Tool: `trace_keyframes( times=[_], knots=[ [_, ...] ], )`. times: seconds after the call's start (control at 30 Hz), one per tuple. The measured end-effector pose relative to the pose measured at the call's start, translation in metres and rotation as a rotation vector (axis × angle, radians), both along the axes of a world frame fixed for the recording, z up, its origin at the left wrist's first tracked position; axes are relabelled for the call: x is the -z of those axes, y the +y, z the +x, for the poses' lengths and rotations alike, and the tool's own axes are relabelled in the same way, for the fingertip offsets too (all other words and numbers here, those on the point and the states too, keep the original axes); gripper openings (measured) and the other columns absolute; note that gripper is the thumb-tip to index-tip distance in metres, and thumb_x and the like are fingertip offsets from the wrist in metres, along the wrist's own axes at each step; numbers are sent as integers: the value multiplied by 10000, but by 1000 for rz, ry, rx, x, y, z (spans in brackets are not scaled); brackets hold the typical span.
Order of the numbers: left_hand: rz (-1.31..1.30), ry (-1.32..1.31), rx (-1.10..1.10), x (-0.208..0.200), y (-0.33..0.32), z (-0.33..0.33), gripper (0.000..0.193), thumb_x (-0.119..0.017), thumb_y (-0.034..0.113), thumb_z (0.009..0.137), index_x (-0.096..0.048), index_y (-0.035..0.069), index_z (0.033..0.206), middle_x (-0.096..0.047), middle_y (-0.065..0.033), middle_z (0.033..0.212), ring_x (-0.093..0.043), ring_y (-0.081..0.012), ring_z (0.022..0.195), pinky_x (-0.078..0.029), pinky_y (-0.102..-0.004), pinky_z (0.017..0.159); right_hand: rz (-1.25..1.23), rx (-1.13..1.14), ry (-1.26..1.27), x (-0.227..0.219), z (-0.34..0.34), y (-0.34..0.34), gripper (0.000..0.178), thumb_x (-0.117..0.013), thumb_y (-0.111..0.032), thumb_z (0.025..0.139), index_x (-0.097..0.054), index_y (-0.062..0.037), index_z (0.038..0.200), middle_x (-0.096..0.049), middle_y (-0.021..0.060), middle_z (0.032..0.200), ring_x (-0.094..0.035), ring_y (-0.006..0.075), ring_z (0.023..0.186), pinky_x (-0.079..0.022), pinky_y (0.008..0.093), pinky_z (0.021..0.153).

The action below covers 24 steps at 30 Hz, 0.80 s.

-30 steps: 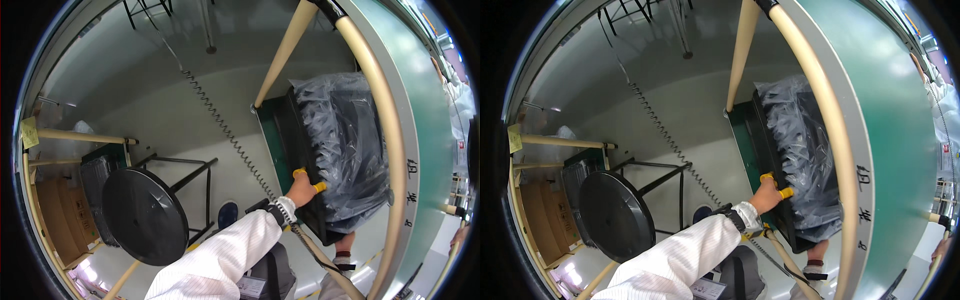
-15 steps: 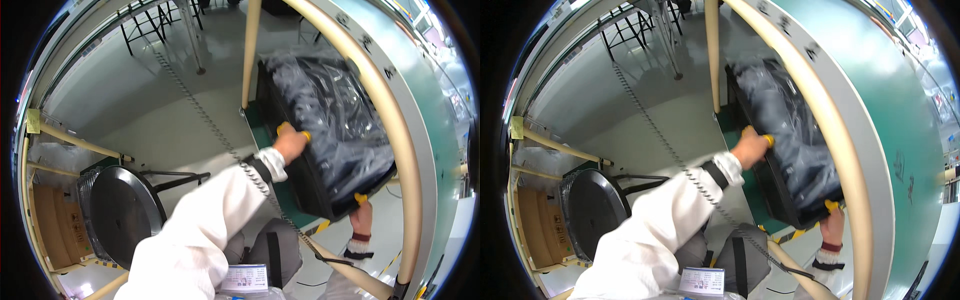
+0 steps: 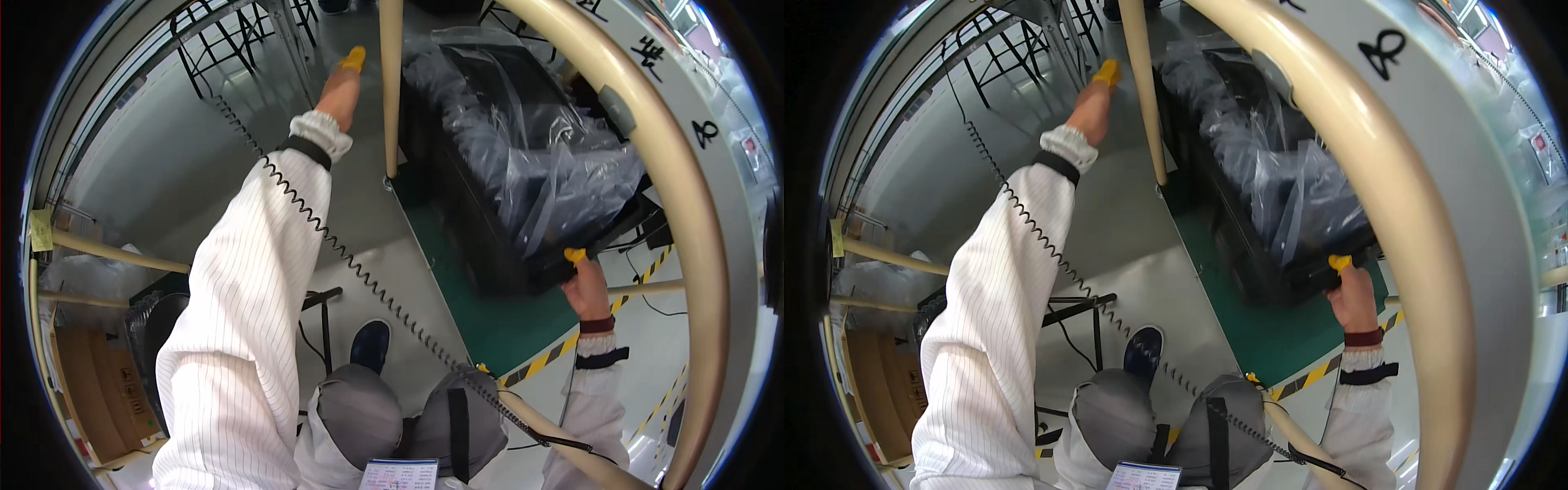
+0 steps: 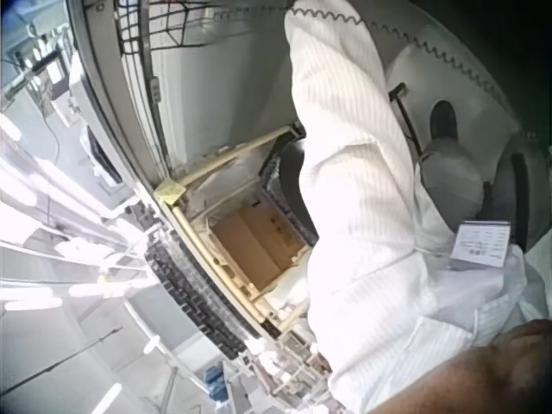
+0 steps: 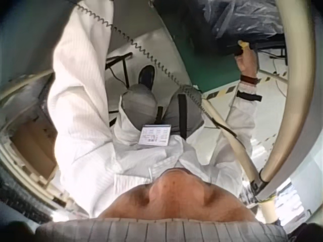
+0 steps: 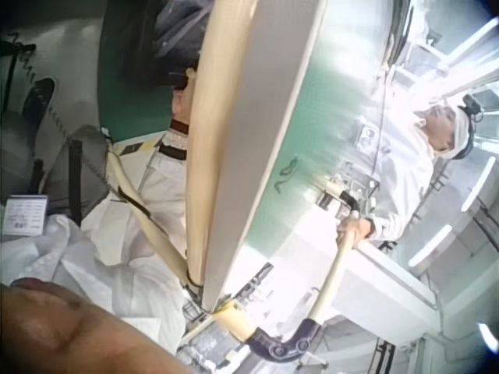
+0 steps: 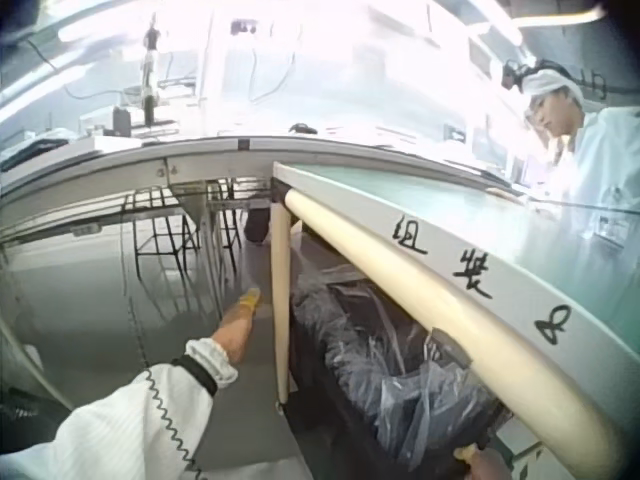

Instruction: Assembling circuit boards into tablet housings and organizing finished units onto a cart in a factory setting.

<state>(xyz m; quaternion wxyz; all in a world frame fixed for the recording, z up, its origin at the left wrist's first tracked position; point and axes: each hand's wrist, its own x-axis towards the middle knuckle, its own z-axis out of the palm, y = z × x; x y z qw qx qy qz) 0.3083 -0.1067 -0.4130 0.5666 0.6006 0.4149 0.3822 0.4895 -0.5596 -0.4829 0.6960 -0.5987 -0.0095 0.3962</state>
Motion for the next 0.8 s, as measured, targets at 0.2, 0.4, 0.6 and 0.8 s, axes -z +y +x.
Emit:
trace_keyframes(
  times=[0.2, 0.4, 0.6, 0.8],
  knots=[
    [-106, -360, 196, -14, -50, 44, 416, -221, 271, 996, -520, 33, 1160, -636, -136, 1027, -603, -221, 848, -482, -335, 782, 82, 7, -3, 8, 12, -3, 244, -455, -105, 894, -558, 0, 1088, -596, 102, 1083, -581, 224, 986, -465, 391, 827],
    [-289, -351, 272, 18, -72, 21, 277, -385, 221, 978, -518, 39, 1137, -609, -107, 944, -600, -237, 829, -499, -362, 768, 166, -119, -28, -8, -18, 1, 240, -483, -168, 935, -521, -38, 1133, -575, 74, 1025, -563, 214, 907, -476, 421, 804],
    [414, -129, 999, 155, 66, -8, 392, -628, 190, 893, -487, 34, 1224, -576, -98, 953, -604, -242, 814, -525, -402, 800, 92, -26, 18, 33, -34, -3, 202, -514, -194, 949, -508, -100, 1127, -562, 44, 1079, -571, 202, 951, -484, 392, 838],
    [-568, -225, 574, 104, -27, 80, 338, -792, 134, 680, -641, 33, 965, -644, -137, 932, -655, -296, 820, -530, -408, 762, -288, -341, -417, 28, -30, -159, 443, -544, -210, 952, -424, -36, 1341, -516, 128, 1285, -540, 181, 1105, -451, 261, 857]
  ],
)
